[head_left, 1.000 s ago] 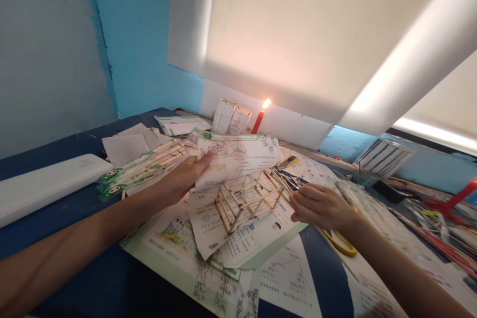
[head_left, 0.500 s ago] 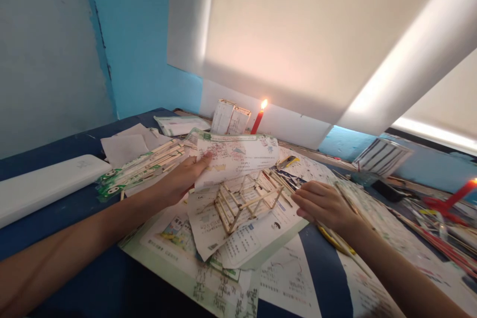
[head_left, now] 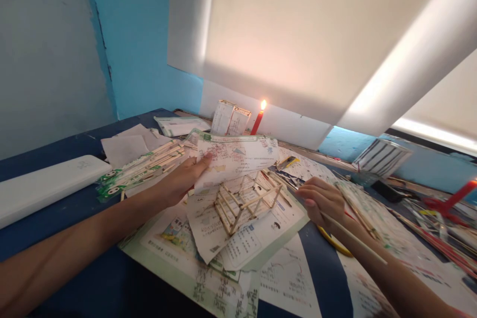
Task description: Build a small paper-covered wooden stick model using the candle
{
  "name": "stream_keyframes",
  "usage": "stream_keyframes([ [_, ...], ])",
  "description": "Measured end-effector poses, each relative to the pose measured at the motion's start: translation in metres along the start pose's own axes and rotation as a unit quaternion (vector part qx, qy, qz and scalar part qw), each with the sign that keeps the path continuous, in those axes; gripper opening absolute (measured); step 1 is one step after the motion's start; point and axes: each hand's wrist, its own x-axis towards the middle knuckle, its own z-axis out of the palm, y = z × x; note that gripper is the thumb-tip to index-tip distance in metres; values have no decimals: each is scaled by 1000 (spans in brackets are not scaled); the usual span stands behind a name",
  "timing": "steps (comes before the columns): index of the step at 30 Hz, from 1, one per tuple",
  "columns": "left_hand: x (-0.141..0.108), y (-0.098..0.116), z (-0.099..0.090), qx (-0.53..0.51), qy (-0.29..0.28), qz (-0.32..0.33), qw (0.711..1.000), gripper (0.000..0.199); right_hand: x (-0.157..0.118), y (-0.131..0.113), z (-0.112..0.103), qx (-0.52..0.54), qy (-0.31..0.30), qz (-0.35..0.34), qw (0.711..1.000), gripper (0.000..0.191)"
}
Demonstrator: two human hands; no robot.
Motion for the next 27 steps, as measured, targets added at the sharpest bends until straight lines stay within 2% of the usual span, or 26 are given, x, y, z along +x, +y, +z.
stream_keyframes([
  [3, -1, 1, 0, -13, 12, -23, 1000, 32, -6, -3, 2, 7, 10, 56, 998, 25],
  [8, -1, -1, -1, -20, 9, -17, 1000, 36, -6, -9, 5, -15, 23, 117, 993, 23],
  [14, 2, -4, -2, -28, -15, -5, 999, 40, -1, -8, 7, -35, 18, 69, 997, 20],
  [19, 0, -3, -2, -1, 8, -10, 1000, 36, -7, -3, 12, -58, 5, 3, 998, 17],
  [24, 0, -3, -3, 17, -9, 3, 1000, 39, -12, 0, 15, -90, -26, -13, 996, 13],
  [27, -1, -5, -4, 43, 8, 8, 999, 45, -15, 4, 16, -103, -44, -4, 994, 14],
])
